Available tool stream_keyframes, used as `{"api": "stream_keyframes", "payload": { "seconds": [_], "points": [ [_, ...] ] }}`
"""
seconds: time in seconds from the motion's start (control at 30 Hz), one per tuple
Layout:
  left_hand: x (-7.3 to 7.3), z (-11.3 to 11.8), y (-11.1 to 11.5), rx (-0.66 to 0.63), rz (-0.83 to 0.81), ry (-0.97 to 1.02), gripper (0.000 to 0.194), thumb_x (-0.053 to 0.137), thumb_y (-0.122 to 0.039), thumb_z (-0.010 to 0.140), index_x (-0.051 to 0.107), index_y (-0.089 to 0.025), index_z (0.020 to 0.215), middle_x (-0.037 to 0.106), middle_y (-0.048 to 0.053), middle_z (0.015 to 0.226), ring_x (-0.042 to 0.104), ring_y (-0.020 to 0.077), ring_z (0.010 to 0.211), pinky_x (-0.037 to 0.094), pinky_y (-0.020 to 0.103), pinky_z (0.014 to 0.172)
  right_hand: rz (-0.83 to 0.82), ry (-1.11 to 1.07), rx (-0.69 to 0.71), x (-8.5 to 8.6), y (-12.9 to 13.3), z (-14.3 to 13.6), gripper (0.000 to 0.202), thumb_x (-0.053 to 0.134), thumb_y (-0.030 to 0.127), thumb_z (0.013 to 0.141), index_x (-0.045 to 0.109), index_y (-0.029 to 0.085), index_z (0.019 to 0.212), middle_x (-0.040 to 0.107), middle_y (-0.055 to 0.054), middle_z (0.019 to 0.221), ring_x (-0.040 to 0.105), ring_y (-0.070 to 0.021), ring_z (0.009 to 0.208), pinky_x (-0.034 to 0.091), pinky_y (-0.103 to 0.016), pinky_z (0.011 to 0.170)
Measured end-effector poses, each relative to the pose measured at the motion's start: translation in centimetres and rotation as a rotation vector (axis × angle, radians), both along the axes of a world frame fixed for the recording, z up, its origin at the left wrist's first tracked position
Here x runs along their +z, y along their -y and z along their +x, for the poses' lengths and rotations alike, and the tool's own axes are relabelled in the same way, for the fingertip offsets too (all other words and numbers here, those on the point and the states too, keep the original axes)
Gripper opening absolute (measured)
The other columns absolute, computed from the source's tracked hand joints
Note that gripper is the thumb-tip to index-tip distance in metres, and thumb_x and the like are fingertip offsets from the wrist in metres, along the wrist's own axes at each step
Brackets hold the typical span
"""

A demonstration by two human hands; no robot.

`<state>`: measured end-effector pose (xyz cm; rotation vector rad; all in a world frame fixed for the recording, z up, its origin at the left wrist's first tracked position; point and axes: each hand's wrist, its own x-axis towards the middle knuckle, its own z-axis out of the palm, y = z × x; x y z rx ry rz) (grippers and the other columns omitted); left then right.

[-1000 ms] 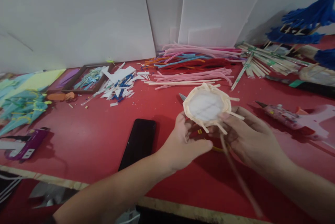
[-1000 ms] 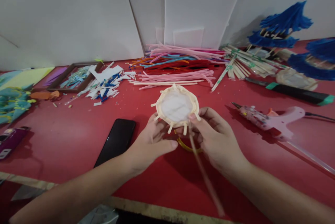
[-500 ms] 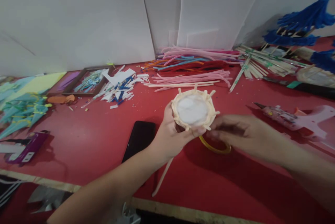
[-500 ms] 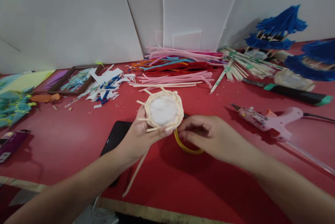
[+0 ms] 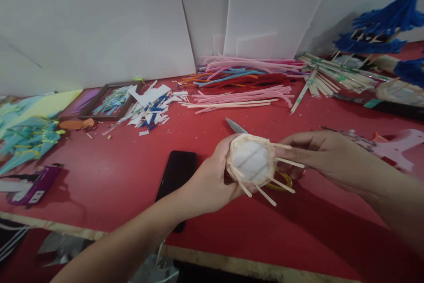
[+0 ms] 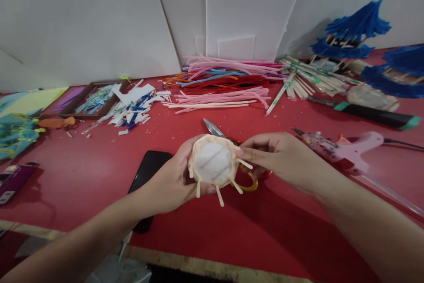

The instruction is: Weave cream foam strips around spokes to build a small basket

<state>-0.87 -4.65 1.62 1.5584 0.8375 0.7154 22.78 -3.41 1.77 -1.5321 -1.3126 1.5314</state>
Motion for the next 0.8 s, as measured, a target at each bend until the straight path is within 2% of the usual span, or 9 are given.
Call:
{"api": "stream_keyframes", "payload": {
  "seconds": [0.13, 0.3, 0.43, 0.57, 0.67, 0.8],
  "points": [
    [0.1, -0.3, 0.1, -0.007, -0.060, 0.007, 0.079, 0.084, -0.021, 0.074, 0.041, -0.020, 0.141, 0.055, 0.017, 0.146, 0.056, 0.0289, 0.133, 0.048, 0.039, 0.108, 0.047, 0.043, -0.006, 0.2, -0.1, -0.2, 0.059, 0.085, 0.070, 0.043, 0.075, 0.018, 0.068, 0.065, -0.002, 0.058, 0.055, -0.0119, 0.049, 0.044, -0.025, 0.047],
    [0.8, -0.5, -0.3, -0.030, -0.346, 0.141, 0.077, 0.088, -0.026, 0.071, 0.049, -0.022, 0.138, 0.057, 0.015, 0.147, 0.055, 0.0292, 0.136, 0.049, 0.035, 0.105, 0.169, -0.095, -0.041, -0.2, 0.3, -0.5, 0.053, 0.085, 0.068, 0.053, 0.069, 0.019, 0.067, 0.065, -0.002, 0.061, 0.056, -0.0121, 0.049, 0.044, -0.024, 0.045],
    [1.5, -0.6, -0.8, -0.172, -0.565, 0.289, 0.070, 0.086, -0.019, 0.070, 0.059, -0.022, 0.134, 0.068, 0.014, 0.134, 0.065, 0.0263, 0.123, 0.053, 0.030, 0.096, 0.380, -0.269, -0.026, -0.3, 0.9, -0.8, 0.040, 0.084, 0.055, 0.068, 0.065, 0.021, 0.066, 0.064, 0.000, 0.069, 0.054, -0.0086, 0.053, 0.044, -0.020, 0.047],
    [1.8, -0.8, -1.2, -0.226, -0.617, 0.303, 0.067, 0.084, -0.015, 0.069, 0.064, -0.022, 0.132, 0.075, 0.012, 0.120, 0.072, 0.0220, 0.106, 0.054, 0.026, 0.085, 0.451, -0.215, 0.040, 0.2, 1.1, -0.8, 0.037, 0.082, 0.053, 0.073, 0.065, 0.021, 0.069, 0.063, 0.000, 0.069, 0.056, -0.0084, 0.058, 0.048, -0.017, 0.050],
    [1.7, -1.3, -1.6, -0.262, -0.649, 0.266, 0.068, 0.086, -0.020, 0.068, 0.065, -0.023, 0.133, 0.077, 0.011, 0.110, 0.074, 0.0191, 0.089, 0.055, 0.027, 0.079, 0.469, -0.095, 0.162, 0.7, 1.0, -0.2, 0.036, 0.076, 0.058, 0.078, 0.072, 0.022, 0.077, 0.068, -0.003, 0.074, 0.063, -0.0109, 0.064, 0.053, -0.019, 0.057],
    [1.7, -2.2, -2.1, -0.316, -0.638, 0.201, 0.068, 0.087, -0.020, 0.068, 0.065, -0.024, 0.133, 0.075, 0.012, 0.118, 0.071, 0.0233, 0.109, 0.055, 0.028, 0.085, 0.538, 0.007, 0.458, 0.9, 0.9, 0.7, 0.029, 0.068, 0.050, 0.088, 0.079, 0.024, 0.085, 0.073, -0.006, 0.086, 0.070, -0.0140, 0.074, 0.057, -0.022, 0.064]
  ]
}}
